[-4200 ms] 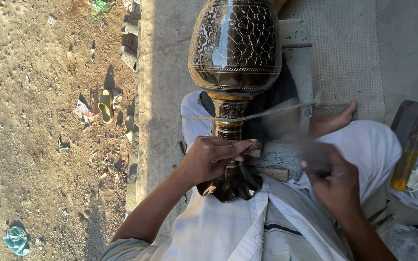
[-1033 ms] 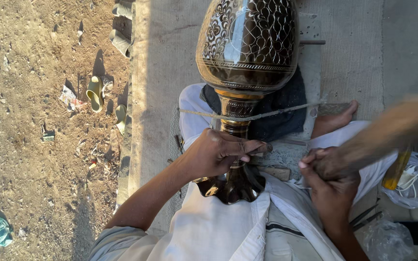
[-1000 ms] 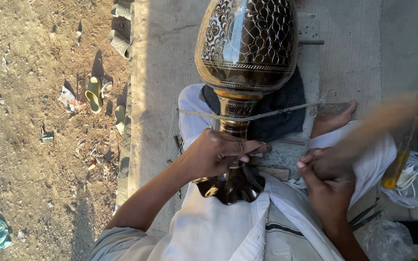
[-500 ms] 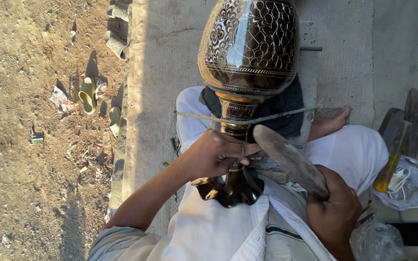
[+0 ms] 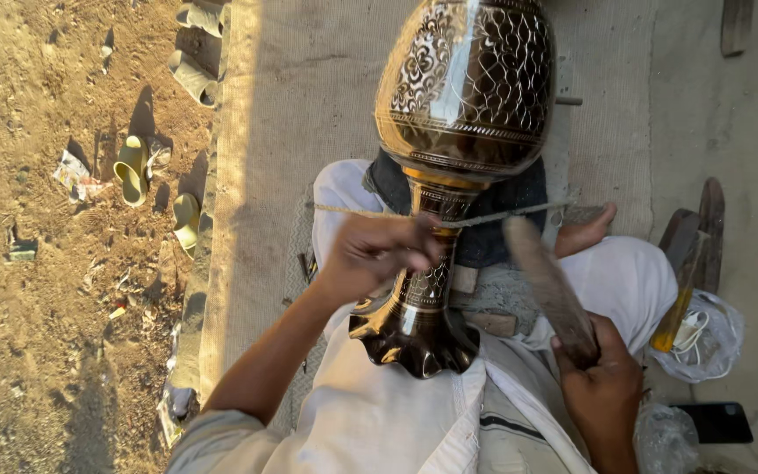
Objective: The person sits on a mat and uses a hammer and chisel to engrave decorative patterns on the neck of a brass vessel. The person repeatedly strikes the chisel to create fine lines and motifs on the metal surface.
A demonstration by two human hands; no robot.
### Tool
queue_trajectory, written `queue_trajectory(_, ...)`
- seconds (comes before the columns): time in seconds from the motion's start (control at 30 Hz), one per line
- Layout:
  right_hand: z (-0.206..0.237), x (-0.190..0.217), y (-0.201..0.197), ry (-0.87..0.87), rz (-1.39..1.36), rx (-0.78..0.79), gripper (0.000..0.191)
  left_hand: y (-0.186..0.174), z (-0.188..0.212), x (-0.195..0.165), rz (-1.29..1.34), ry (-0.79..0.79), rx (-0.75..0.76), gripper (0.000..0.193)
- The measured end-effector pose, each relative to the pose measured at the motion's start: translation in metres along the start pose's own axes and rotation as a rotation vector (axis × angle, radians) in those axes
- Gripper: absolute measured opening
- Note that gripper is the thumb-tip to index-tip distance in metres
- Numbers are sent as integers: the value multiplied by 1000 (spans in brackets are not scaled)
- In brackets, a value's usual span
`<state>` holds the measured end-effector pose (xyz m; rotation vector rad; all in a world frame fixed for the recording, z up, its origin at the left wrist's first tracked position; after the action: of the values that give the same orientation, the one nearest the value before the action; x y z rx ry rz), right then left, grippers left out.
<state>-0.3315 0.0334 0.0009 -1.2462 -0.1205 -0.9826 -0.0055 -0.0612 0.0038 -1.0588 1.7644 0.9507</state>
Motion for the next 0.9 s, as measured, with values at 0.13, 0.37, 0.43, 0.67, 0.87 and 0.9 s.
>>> queue_trajectory(0.13,-5,-13,14,30,-284,108,34,-23,33,16,188,-67,-465,53)
queue_trajectory(0.37,-21,-5,23,54,-571,274,44,15,53,32,383,-34,-341,52)
queue_trajectory(0.43,-24,7,18,37,-629,322,44,22,50,28,159,-27,-286,47)
queue_trajectory(0.67,-35,69,-14,-324,-277,225,56,25,37,2,-380,239,-22,62)
queue_trajectory(0.87,-44,125,-45,-605,263,5,43,26,33,0,-363,231,-23,61)
queue_trajectory(0.9,-45,131,-48,-648,334,-7,45,26,33,1,-362,240,-27,60)
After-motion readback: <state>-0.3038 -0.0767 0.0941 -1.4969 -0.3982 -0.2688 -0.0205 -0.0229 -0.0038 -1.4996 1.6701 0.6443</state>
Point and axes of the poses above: each hand's wrist, its own z-axis away from the middle knuckle, its own y-axis out of the palm, x = y × z, the point moved 2 cm from there along -z, towards the middle knuckle, and after that the axes turned 13 degrees about y, right-handed, at the moved point
